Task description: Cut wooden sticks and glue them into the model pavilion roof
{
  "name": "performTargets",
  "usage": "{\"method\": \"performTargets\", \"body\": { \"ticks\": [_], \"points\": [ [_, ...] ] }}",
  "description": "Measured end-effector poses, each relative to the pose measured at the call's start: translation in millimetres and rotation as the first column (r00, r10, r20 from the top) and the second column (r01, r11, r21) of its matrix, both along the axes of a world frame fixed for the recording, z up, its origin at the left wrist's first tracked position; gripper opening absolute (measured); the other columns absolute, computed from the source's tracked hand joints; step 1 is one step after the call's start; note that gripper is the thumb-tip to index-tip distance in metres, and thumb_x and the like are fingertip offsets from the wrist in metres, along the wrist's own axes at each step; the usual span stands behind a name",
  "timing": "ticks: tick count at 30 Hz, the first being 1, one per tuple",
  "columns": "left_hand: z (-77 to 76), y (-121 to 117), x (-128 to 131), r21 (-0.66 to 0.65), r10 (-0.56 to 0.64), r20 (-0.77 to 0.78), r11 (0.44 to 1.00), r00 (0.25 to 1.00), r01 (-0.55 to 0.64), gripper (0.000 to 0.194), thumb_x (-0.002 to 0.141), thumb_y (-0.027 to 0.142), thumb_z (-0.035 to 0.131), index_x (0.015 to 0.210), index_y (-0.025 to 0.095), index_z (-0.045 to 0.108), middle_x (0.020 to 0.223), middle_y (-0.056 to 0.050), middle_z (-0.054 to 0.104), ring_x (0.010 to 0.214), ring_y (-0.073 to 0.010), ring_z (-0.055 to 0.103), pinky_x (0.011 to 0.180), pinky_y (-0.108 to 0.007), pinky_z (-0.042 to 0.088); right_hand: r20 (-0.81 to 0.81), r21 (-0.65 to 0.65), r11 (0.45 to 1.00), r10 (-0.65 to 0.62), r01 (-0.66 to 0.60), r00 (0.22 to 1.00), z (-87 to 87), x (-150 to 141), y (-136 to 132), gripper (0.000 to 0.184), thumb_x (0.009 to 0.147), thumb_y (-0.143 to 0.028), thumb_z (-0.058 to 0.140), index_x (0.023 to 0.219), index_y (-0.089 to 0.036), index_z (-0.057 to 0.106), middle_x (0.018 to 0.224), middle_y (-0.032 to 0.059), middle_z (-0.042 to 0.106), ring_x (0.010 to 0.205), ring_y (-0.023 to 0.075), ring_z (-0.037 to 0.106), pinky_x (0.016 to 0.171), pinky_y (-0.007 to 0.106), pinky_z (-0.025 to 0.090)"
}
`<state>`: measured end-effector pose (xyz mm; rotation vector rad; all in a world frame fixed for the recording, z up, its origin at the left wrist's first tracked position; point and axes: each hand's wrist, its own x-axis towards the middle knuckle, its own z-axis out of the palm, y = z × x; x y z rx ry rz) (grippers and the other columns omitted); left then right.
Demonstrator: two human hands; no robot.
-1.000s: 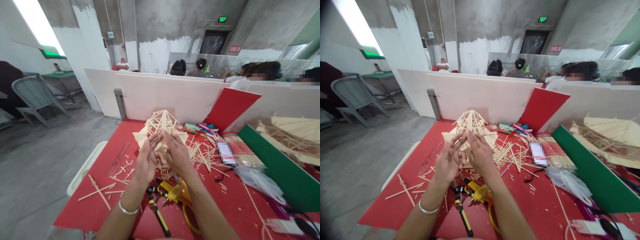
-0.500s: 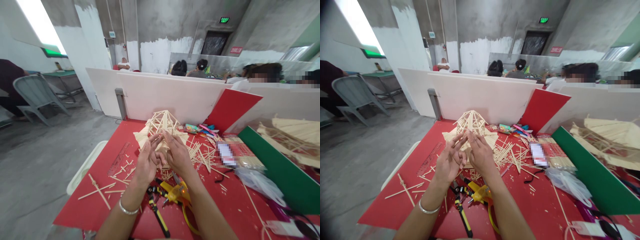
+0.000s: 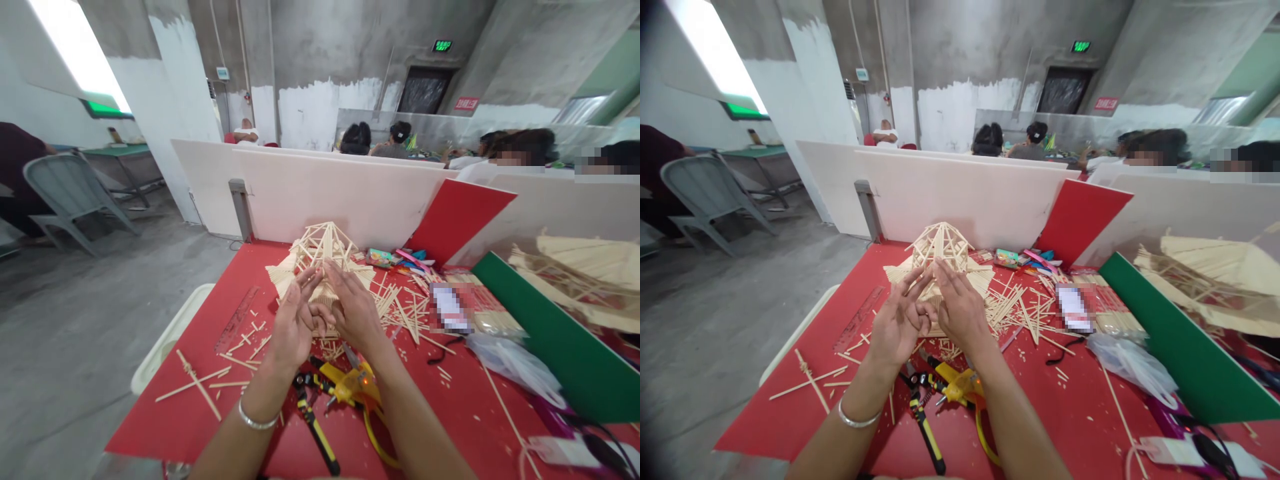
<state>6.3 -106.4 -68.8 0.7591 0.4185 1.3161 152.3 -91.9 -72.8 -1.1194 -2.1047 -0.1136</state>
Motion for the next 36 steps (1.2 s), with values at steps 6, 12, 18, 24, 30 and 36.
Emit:
{"method": "performTargets", "body": {
  "ticks": [6, 12, 18, 24, 30, 36],
  "points": [
    [2.6, -8.7, -3.0, 0.03, 0.012, -0.003, 0.999, 1.0, -0.011, 0.04, 0.092, 0.048, 0.051, 0.124, 0.027, 0.06, 0.148, -0.011, 0.045, 0.071, -0.0134, 0.068, 0.04, -0.02, 0.048, -0.11, 0.102, 0.993, -0.041, 0.053, 0.993, -0.2, 8.1, -10.4, 0.079, 0.081, -0.002, 0.043, 0.154, -0.026, 0.023, 0.149, 0.0064, 0.045, 0.135, 0.0216, 0.045, 0.109, 0.044, 0.044],
    [-17.1, -31.2, -14.7, 0.019, 0.219, -0.13, 0.976, 0.967, -0.218, 0.029, 0.087, 0.042, 0.062, 0.103, 0.018, 0.068, 0.103, -0.009, 0.068, 0.064, -0.0115, 0.065, 0.042, -0.018, 0.046, -0.176, 0.09, 0.982, -0.151, 0.169, 0.973, -13.9, 28.2, -37.4, 0.062, 0.086, -0.008, 0.047, 0.145, -0.027, 0.042, 0.132, 0.0056, 0.06, 0.121, 0.023, 0.055, 0.105, 0.045, 0.046],
    [-56.7, -49.7, -34.2, 0.004, 0.265, -0.382, 0.959, 0.885, -0.285, 0.022, 0.083, 0.035, 0.069, 0.09, 0.014, 0.07, 0.075, -0.004, 0.068, 0.059, -0.0112, 0.063, 0.047, -0.019, 0.046, -0.023, -0.145, 0.941, -0.311, 0.305, 0.95, -60.5, 69.4, -93.2, 0.048, 0.092, -0.02, 0.049, 0.14, -0.025, 0.05, 0.117, 0.0053, 0.069, 0.107, 0.0222, 0.062, 0.097, 0.04, 0.049],
    [-84.8, -58.3, -39.4, 0.024, 0.304, -0.537, 0.938, 0.787, -0.346, 0.024, 0.08, 0.038, 0.072, 0.086, 0.015, 0.069, 0.072, -0.003, 0.068, 0.056, -0.0105, 0.062, 0.047, -0.019, 0.044, 0.114, -0.34, 0.846, -0.396, 0.41, 0.911, -99.6, 94.4, -149.8, 0.038, 0.096, -0.034, 0.046, 0.128, -0.019, 0.06, 0.11, 0.0096, 0.071, 0.1, 0.0228, 0.065, 0.089, 0.037, 0.051],
    [-99.3, -61.4, -34.3, 0.068, 0.335, -0.598, 0.926, 0.728, -0.371, 0.024, 0.08, 0.038, 0.071, 0.089, 0.015, 0.07, 0.072, -0.003, 0.068, 0.058, -0.0111, 0.063, 0.048, -0.02, 0.044, 0.231, -0.515, 0.761, -0.32, 0.395, 0.919, -110.1, 88.8, -166.4, 0.051, 0.09, -0.037, 0.054, 0.136, -0.016, 0.051, 0.119, 0.0128, 0.066, 0.107, 0.0257, 0.061, 0.089, 0.039, 0.051],
    [-103.3, -67.9, -43.9, 0.11, 0.396, -0.642, 0.895, 0.657, -0.433, 0.024, 0.079, 0.039, 0.072, 0.086, 0.016, 0.071, 0.066, -0.001, 0.065, 0.05, -0.0093, 0.056, 0.046, -0.02, 0.043, 0.279, -0.539, 0.737, -0.3, 0.407, 0.912, -125.0, 81.4, -156.3, 0.047, 0.086, -0.022, 0.05, 0.132, -0.016, 0.053, 0.115, 0.0122, 0.066, 0.106, 0.0249, 0.06, 0.087, 0.037, 0.049]
  ]
}}
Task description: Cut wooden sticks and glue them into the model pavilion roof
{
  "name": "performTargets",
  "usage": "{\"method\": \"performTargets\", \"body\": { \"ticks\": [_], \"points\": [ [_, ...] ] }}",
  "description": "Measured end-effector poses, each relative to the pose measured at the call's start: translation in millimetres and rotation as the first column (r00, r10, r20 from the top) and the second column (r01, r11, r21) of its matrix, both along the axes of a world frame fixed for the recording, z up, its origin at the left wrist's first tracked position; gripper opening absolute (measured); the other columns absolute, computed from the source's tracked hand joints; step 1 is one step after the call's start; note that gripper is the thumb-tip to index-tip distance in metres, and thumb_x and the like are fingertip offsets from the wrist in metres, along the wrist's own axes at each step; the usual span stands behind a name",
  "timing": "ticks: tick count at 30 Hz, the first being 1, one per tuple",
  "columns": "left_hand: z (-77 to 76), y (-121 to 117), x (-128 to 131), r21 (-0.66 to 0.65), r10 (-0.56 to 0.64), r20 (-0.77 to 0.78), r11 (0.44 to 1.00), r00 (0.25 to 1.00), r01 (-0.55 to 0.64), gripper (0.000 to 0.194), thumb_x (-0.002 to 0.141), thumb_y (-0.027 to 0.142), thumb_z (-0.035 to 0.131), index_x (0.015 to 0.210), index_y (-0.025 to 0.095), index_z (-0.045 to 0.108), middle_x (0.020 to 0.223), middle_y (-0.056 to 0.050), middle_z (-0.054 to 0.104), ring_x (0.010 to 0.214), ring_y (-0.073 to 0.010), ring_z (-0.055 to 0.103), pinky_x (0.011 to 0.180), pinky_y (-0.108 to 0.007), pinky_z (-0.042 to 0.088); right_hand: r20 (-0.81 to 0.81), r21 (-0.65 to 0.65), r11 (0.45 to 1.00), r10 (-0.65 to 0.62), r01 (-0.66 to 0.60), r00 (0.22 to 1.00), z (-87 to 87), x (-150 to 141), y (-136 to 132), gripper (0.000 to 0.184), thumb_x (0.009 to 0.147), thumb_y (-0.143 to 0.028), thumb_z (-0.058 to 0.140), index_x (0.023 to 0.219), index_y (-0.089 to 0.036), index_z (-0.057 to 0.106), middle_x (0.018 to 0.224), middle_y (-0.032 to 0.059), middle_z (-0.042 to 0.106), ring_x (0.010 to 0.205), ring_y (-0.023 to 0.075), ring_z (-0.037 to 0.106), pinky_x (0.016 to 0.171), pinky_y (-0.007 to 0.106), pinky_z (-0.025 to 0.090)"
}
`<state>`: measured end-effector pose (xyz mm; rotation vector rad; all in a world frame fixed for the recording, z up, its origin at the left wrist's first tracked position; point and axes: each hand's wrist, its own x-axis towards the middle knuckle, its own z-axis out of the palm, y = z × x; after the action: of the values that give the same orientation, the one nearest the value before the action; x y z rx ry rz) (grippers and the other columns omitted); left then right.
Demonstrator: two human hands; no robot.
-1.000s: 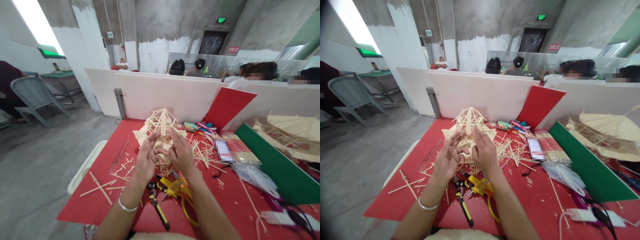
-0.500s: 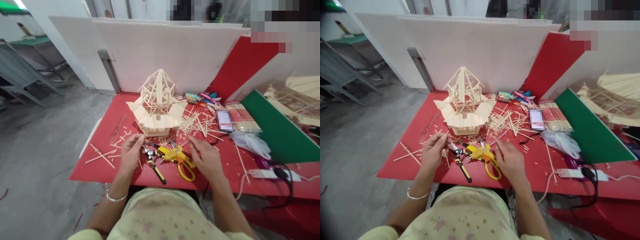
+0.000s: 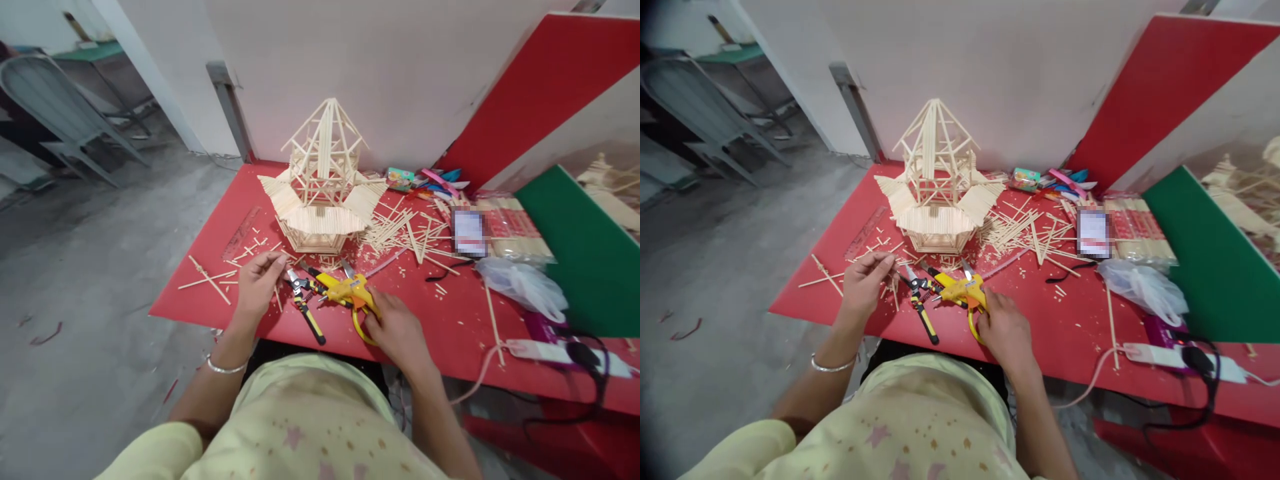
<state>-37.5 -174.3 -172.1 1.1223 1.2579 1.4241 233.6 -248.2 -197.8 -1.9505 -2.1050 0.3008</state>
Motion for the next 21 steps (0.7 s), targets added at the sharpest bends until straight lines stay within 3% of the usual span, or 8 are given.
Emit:
{"method": "performTargets", "body": {
  "ticks": [4, 9, 14, 17, 21],
  "points": [
    [-9.5, 0.2, -19.4, 0.031, 0.124, -0.195, 0.992, 0.973, -0.121, 0.02, 0.08, 0.036, 0.07, 0.086, 0.017, 0.071, 0.063, 0.0, 0.064, 0.051, -0.0092, 0.055, 0.049, -0.021, 0.045, -0.041, 0.006, 0.999, -0.037, 0.038, 0.998, -16.3, 0.4, 3.0, 0.043, 0.089, -0.022, 0.045, 0.131, -0.018, 0.054, 0.112, 0.0112, 0.065, 0.102, 0.0242, 0.059, 0.085, 0.036, 0.048],
    [-27.2, 6.9, -45.7, 0.143, 0.318, -0.405, 0.948, 0.857, -0.285, 0.019, 0.079, 0.031, 0.067, 0.091, 0.017, 0.072, 0.075, -0.002, 0.068, 0.058, -0.0105, 0.056, 0.056, -0.022, 0.046, -0.06, 0.168, 0.978, -0.118, 0.126, 0.991, -23.6, 7.7, -4.1, 0.044, 0.092, -0.026, 0.043, 0.134, -0.018, 0.051, 0.119, 0.0125, 0.061, 0.11, 0.0262, 0.055, 0.094, 0.041, 0.044],
    [-29.8, 5.4, -66.1, 0.14, 0.359, -0.506, 0.932, 0.785, -0.336, 0.019, 0.082, 0.031, 0.063, 0.091, 0.018, 0.073, 0.084, -0.004, 0.072, 0.065, -0.0134, 0.062, 0.063, -0.025, 0.049, -0.029, 0.253, 0.938, -0.236, 0.236, 0.971, -12.2, 8.6, -8.9, 0.046, 0.092, -0.035, 0.044, 0.132, -0.015, 0.053, 0.114, 0.0151, 0.063, 0.103, 0.0288, 0.059, 0.083, 0.038, 0.047],
    [-30.4, 2.4, -81.7, 0.175, 0.404, -0.581, 0.91, 0.706, -0.376, 0.02, 0.082, 0.032, 0.062, 0.091, 0.018, 0.074, 0.088, -0.005, 0.074, 0.076, -0.0168, 0.065, 0.072, -0.028, 0.049, -0.024, 0.225, 0.952, -0.207, 0.207, 0.978, -9.0, 0.7, -7.0, 0.044, 0.092, -0.037, 0.043, 0.129, -0.015, 0.056, 0.109, 0.0135, 0.065, 0.096, 0.0278, 0.061, 0.075, 0.035, 0.046],
    [-39.5, 3.1, -100.7, 0.161, 0.38, -0.678, 0.912, 0.629, -0.378, 0.023, 0.085, 0.029, 0.058, 0.098, 0.018, 0.073, 0.092, -0.006, 0.074, 0.078, -0.0177, 0.065, 0.073, -0.029, 0.048, -0.001, 0.16, 0.973, -0.171, 0.169, 0.985, -18.6, -8.6, -4.0, 0.044, 0.094, -0.037, 0.04, 0.13, -0.016, 0.054, 0.109, 0.0125, 0.065, 0.095, 0.0266, 0.062, 0.071, 0.034, 0.044]
  ]
}}
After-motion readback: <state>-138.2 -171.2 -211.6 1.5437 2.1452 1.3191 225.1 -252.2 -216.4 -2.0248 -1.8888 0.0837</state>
